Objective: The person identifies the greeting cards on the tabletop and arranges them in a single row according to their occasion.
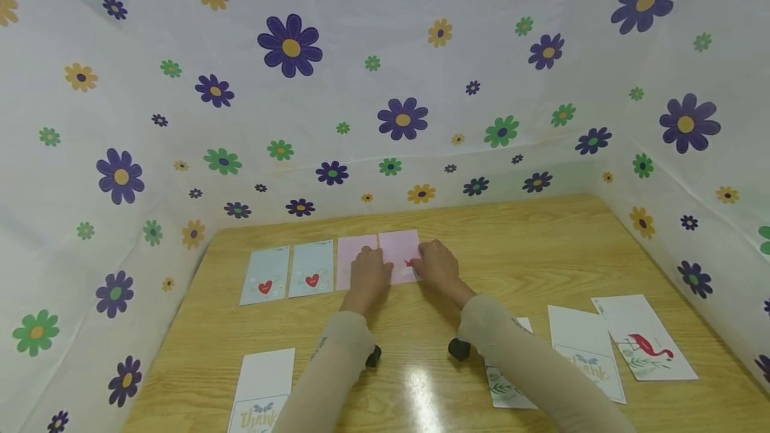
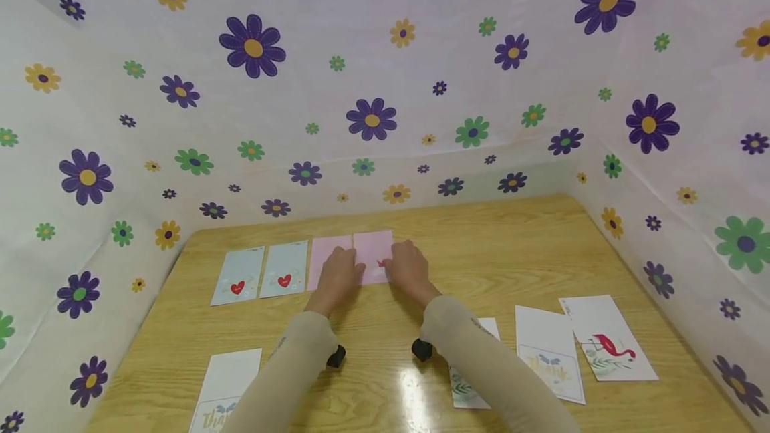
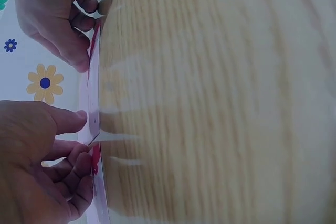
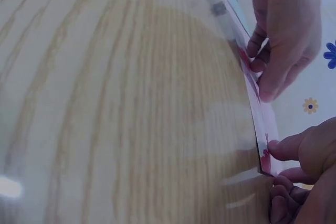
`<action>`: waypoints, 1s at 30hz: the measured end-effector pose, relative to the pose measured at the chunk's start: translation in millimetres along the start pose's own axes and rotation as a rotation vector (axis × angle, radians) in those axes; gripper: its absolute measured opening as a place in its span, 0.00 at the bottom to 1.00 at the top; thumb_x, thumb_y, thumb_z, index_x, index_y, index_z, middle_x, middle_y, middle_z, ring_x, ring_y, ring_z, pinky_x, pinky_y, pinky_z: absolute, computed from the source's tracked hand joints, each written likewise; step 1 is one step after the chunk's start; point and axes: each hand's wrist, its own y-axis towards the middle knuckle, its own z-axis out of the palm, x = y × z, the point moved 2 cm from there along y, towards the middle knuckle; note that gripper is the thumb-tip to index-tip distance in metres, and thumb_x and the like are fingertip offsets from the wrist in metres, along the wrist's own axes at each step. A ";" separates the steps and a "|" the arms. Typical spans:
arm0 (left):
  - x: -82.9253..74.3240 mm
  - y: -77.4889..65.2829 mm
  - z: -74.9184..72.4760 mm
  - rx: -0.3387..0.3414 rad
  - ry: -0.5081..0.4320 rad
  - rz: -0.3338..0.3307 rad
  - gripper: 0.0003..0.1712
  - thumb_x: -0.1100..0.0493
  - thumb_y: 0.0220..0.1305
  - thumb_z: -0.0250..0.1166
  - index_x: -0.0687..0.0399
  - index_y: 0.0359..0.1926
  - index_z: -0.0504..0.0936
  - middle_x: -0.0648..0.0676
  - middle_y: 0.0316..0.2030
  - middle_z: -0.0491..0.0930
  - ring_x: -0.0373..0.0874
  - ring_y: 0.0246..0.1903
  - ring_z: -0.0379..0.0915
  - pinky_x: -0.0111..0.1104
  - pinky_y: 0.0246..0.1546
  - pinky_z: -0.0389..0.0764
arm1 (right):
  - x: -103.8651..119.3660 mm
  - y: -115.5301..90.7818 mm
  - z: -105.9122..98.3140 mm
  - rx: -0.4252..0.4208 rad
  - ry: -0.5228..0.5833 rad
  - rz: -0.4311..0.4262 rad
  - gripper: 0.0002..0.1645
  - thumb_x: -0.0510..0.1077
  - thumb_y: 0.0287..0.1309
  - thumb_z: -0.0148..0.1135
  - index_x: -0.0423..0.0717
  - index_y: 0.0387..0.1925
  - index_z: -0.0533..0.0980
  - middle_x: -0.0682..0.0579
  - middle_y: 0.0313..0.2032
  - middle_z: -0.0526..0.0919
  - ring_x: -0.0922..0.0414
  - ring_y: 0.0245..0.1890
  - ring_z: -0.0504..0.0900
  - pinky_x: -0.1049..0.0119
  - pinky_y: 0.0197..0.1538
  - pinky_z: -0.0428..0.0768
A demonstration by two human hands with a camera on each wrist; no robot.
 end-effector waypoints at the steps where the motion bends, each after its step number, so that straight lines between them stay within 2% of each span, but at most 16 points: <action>1: 0.4 0.0 -0.6 -0.008 -0.009 0.000 0.21 0.56 0.74 0.64 0.71 0.57 0.80 0.64 0.45 0.77 0.59 0.49 0.75 0.52 0.55 0.77 | -1.5 0.7 -0.6 -0.003 0.030 -0.008 0.17 0.42 0.64 0.69 0.41 0.23 0.73 0.50 0.23 0.68 0.54 0.25 0.68 0.62 0.27 0.64; 2: 0.7 -0.2 -1.3 -0.019 -0.015 0.002 0.20 0.57 0.74 0.64 0.71 0.56 0.80 0.64 0.44 0.77 0.59 0.48 0.76 0.52 0.55 0.77 | -3.2 1.2 -1.2 0.000 0.061 -0.010 0.17 0.41 0.64 0.69 0.39 0.23 0.73 0.50 0.22 0.68 0.54 0.25 0.67 0.62 0.28 0.64; 5: 1.0 -1.3 -4.6 -0.066 -0.029 0.014 0.19 0.59 0.73 0.65 0.72 0.54 0.81 0.65 0.43 0.78 0.60 0.46 0.77 0.52 0.52 0.79 | -8.8 2.0 -5.0 0.014 0.153 -0.010 0.12 0.41 0.65 0.68 0.33 0.35 0.81 0.48 0.27 0.78 0.54 0.29 0.72 0.60 0.35 0.74; 7: 0.4 -2.8 -7.2 -0.088 -0.043 0.020 0.19 0.60 0.72 0.65 0.72 0.55 0.81 0.66 0.43 0.79 0.61 0.47 0.78 0.52 0.52 0.79 | -12.3 2.1 -8.5 0.041 0.195 -0.008 0.17 0.41 0.67 0.66 0.30 0.48 0.82 0.44 0.36 0.83 0.52 0.35 0.76 0.57 0.44 0.80; 9: -0.2 -4.5 -9.3 -0.102 -0.063 0.021 0.20 0.60 0.72 0.66 0.72 0.56 0.81 0.67 0.45 0.79 0.61 0.48 0.78 0.52 0.53 0.79 | -14.7 1.3 -12.6 0.076 0.229 -0.002 0.22 0.42 0.69 0.65 0.30 0.57 0.79 0.40 0.46 0.85 0.50 0.42 0.79 0.53 0.54 0.82; 12: -1.0 -7.5 -11.8 -0.103 -0.115 0.011 0.22 0.60 0.71 0.66 0.71 0.59 0.80 0.67 0.48 0.80 0.60 0.50 0.78 0.51 0.55 0.78 | -17.9 -0.6 -19.5 0.111 0.272 -0.013 0.22 0.41 0.71 0.63 0.29 0.58 0.78 0.38 0.52 0.85 0.47 0.48 0.82 0.51 0.57 0.81; 17: -1.0 -12.9 -16.0 -0.115 -0.183 0.027 0.22 0.61 0.71 0.67 0.71 0.60 0.80 0.63 0.45 0.81 0.58 0.48 0.79 0.49 0.54 0.79 | -23.6 -8.5 -31.5 0.153 0.369 -0.005 0.22 0.41 0.72 0.61 0.28 0.59 0.77 0.36 0.53 0.84 0.44 0.49 0.85 0.54 0.49 0.86; 23: -1.9 -21.2 -21.5 -0.120 -0.234 0.059 0.22 0.60 0.71 0.67 0.69 0.59 0.81 0.63 0.46 0.82 0.56 0.47 0.80 0.47 0.52 0.81 | -28.4 -20.2 -49.9 0.179 0.354 -0.020 0.24 0.44 0.73 0.60 0.31 0.62 0.77 0.38 0.56 0.83 0.45 0.52 0.82 0.53 0.52 0.84; 30: -12.1 -34.3 -31.4 -0.102 -0.295 0.083 0.22 0.59 0.72 0.66 0.67 0.61 0.81 0.64 0.52 0.80 0.55 0.49 0.81 0.46 0.50 0.83 | -37.3 -32.1 -68.4 0.191 0.356 -0.071 0.24 0.44 0.74 0.60 0.30 0.62 0.76 0.37 0.55 0.83 0.46 0.50 0.81 0.55 0.51 0.84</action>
